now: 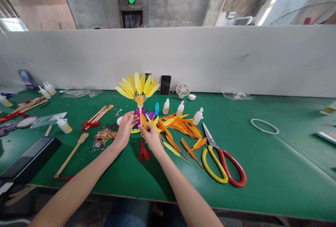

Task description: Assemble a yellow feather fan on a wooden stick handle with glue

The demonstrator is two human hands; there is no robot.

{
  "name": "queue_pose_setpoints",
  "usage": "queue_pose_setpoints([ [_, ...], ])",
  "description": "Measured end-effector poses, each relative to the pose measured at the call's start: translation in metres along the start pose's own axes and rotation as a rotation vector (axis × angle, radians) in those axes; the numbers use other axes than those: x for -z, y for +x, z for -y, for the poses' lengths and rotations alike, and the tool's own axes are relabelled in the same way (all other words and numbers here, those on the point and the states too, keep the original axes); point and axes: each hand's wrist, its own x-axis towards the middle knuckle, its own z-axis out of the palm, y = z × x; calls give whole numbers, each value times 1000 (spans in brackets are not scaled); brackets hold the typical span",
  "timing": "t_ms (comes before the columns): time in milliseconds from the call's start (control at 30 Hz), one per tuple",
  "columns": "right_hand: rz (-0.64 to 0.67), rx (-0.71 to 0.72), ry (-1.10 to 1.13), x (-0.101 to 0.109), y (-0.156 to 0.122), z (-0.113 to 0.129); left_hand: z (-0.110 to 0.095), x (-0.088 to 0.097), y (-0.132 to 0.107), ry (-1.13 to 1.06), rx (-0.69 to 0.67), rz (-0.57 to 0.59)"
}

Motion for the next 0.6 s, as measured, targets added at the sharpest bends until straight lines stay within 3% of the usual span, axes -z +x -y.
queue_pose_setpoints([
  [67, -39, -16, 25, 5, 2, 1, -1, 5, 5, 59, -46, -20],
  [167, -59, -27, 36, 10, 4, 1, -9, 13, 13, 343, -133, -35],
  [333, -62, -2, 14, 10, 3, 2, -30, 25, 18, 1304, -339, 5],
  [467, -57, 4, 1, 8, 2, 3, -35, 37, 19, 1783, -191, 149],
  [533, -45, -3, 2, 8, 2, 2, -34, 43, 19, 1859, -100, 190],
  [600, -27, -6, 6, 8, 2, 2, -32, 46, 19, 1859, -100, 178],
])
